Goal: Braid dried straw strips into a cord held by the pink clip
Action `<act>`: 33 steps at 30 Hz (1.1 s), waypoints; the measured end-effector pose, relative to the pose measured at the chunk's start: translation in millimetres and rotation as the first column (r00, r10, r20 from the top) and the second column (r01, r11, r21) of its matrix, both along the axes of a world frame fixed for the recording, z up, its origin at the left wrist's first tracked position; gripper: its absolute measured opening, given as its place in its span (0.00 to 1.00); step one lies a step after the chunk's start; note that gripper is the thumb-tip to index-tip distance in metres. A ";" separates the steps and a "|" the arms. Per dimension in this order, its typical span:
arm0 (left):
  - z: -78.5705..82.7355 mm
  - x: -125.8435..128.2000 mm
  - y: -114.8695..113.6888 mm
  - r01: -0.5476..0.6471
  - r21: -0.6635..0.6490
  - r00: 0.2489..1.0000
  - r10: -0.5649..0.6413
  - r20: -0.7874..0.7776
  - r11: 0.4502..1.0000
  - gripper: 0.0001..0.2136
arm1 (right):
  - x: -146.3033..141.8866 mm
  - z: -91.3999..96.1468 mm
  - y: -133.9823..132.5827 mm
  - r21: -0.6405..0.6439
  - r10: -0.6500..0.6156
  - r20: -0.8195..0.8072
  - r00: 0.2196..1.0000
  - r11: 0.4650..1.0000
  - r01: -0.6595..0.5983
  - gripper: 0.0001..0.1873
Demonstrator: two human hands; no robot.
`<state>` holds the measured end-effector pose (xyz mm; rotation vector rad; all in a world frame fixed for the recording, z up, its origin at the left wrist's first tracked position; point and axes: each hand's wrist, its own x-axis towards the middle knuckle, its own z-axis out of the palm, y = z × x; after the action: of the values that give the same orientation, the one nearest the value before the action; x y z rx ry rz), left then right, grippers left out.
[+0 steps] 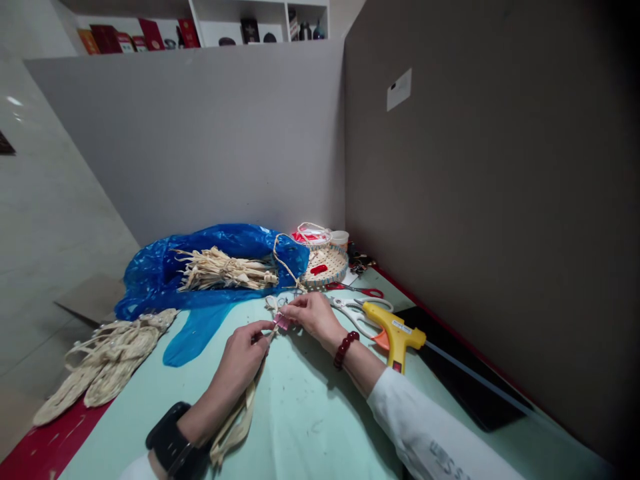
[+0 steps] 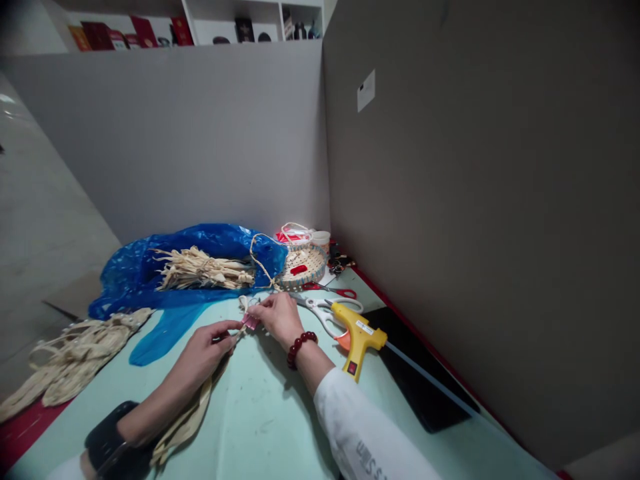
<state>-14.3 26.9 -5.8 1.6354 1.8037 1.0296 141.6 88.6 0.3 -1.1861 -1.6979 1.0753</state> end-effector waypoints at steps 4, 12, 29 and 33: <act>-2.9 0.3 -0.5 0.053 -0.047 0.997 -0.051 0.049 0.997 0.12 | -0.1 3.5 -6.9 0.045 0.016 0.061 0.998 0.999 -0.018 0.11; 4.6 5.8 -20.9 0.074 -0.112 0.983 -0.054 0.173 0.991 0.06 | 4.3 8.8 -9.3 0.076 0.057 0.190 0.980 0.994 -0.073 0.09; 18.3 9.4 -35.2 0.250 -0.322 0.722 0.046 0.690 0.913 0.13 | 1.7 20.1 -68.7 0.080 0.072 0.240 0.968 0.992 -0.094 0.08; 19.9 13.8 -35.5 0.286 -0.293 0.673 0.026 0.739 0.912 0.14 | -1.6 7.2 -67.6 -0.047 0.183 0.162 0.970 0.983 -0.178 0.09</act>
<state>-0.6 -8.6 14.2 0.8828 1.1993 0.9803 140.0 21.0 7.5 -1.1856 -1.9550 1.1429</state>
